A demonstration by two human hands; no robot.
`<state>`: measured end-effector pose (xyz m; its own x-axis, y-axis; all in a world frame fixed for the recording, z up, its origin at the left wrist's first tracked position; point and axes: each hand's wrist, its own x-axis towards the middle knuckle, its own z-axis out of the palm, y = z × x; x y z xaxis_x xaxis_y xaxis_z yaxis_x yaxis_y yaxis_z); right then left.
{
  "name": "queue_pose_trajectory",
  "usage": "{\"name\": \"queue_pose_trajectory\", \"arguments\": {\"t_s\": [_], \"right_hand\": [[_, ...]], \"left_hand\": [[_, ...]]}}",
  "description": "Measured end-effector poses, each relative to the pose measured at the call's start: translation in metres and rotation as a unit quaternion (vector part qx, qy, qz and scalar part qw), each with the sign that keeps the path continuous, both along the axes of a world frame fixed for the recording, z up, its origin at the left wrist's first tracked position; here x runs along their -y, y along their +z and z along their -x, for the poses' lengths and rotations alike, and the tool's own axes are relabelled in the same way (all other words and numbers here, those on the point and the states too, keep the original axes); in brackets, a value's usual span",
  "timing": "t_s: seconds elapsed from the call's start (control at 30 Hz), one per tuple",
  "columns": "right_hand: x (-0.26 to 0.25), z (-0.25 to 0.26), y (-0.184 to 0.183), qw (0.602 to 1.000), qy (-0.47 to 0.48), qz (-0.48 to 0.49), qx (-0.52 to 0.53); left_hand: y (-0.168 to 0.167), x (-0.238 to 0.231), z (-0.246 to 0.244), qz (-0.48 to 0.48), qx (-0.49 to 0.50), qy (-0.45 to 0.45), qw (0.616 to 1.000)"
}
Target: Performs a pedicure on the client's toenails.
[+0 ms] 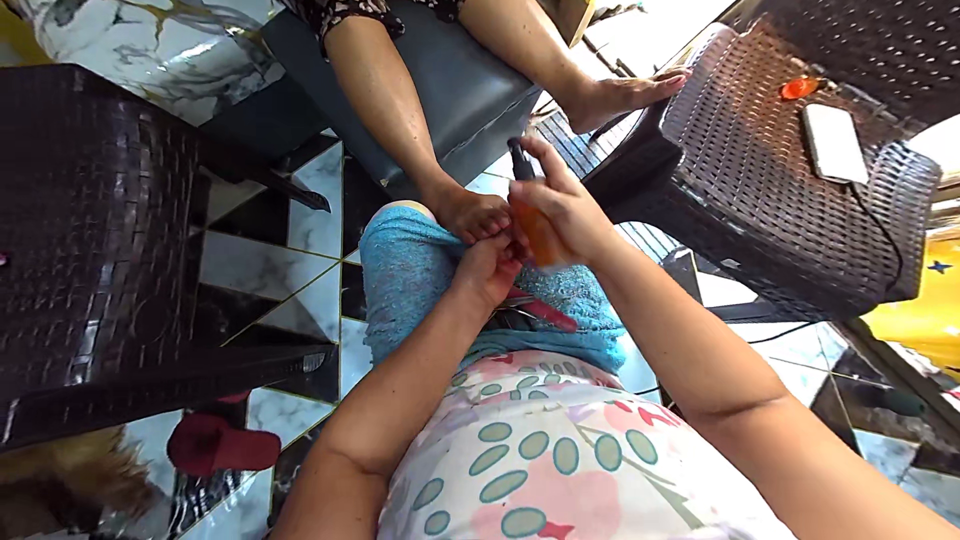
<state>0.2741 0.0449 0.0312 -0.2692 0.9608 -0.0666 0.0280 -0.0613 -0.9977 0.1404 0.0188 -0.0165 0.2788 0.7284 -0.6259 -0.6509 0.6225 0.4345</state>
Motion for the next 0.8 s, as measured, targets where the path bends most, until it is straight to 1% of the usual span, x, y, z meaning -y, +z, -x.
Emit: {"name": "queue_pose_trajectory", "arguments": {"t_s": [0.07,0.1,0.13,0.17,0.2,0.23,0.27,0.3,0.37,0.4,0.43,0.47,0.53,0.57,0.63,0.67,0.73,0.8], "right_hand": [[0.026,-0.018,0.003,0.987,0.141,-0.054,0.059],[0.039,-0.027,0.004,0.969,0.207,-0.083,0.105],[0.052,-0.034,0.005,0.948,0.259,-0.103,0.154],[0.066,-0.039,0.006,0.926,0.293,-0.115,0.208],[0.079,-0.041,0.008,0.905,0.314,-0.11,0.266],[0.092,-0.042,0.011,0.88,0.332,-0.1,0.326],[0.104,-0.043,0.011,0.857,0.337,-0.091,0.379],[0.116,-0.045,0.006,0.842,0.328,-0.105,0.414],[0.135,-0.048,-0.006,0.824,0.294,-0.162,0.456],[0.141,-0.048,-0.01,0.812,0.282,-0.191,0.474],[0.145,-0.047,-0.013,0.799,0.278,-0.215,0.487],[0.146,-0.047,-0.014,0.79,0.28,-0.228,0.496],[0.145,-0.047,-0.013,0.791,0.292,-0.218,0.491],[0.142,-0.049,-0.01,0.795,0.308,-0.197,0.484],[0.137,-0.054,0.001,0.796,0.362,-0.115,0.472],[0.135,-0.056,0.007,0.79,0.39,-0.072,0.468],[0.134,-0.059,0.013,0.779,0.42,-0.029,0.465],[0.135,-0.058,0.014,0.784,0.42,-0.016,0.457]], "left_hand": [[0.006,0.004,0.01,-0.036,-0.017,-0.055,0.998],[0.011,0.01,0.018,-0.062,-0.048,-0.1,0.992],[0.016,0.019,0.03,-0.105,-0.092,-0.158,0.977],[0.022,0.028,0.046,-0.16,-0.146,-0.221,0.951],[0.029,0.035,0.062,-0.215,-0.21,-0.273,0.914],[0.034,0.043,0.078,-0.279,-0.285,-0.307,0.864],[0.035,0.051,0.096,-0.342,-0.364,-0.328,0.802],[0.035,0.06,0.114,-0.391,-0.44,-0.348,0.73],[0.037,0.082,0.146,-0.433,-0.545,-0.41,0.59],[0.038,0.094,0.158,-0.436,-0.57,-0.445,0.537],[0.039,0.106,0.165,-0.438,-0.585,-0.466,0.499],[0.039,0.117,0.169,-0.438,-0.598,-0.473,0.477],[0.035,0.135,0.169,-0.445,-0.618,-0.454,0.463],[0.031,0.141,0.168,-0.449,-0.622,-0.442,0.466],[0.022,0.147,0.172,-0.463,-0.618,-0.419,0.478],[0.022,0.148,0.175,-0.466,-0.608,-0.415,0.49],[0.023,0.149,0.182,-0.478,-0.591,-0.414,0.501],[0.026,0.152,0.189,-0.49,-0.589,-0.422,0.485]]}}
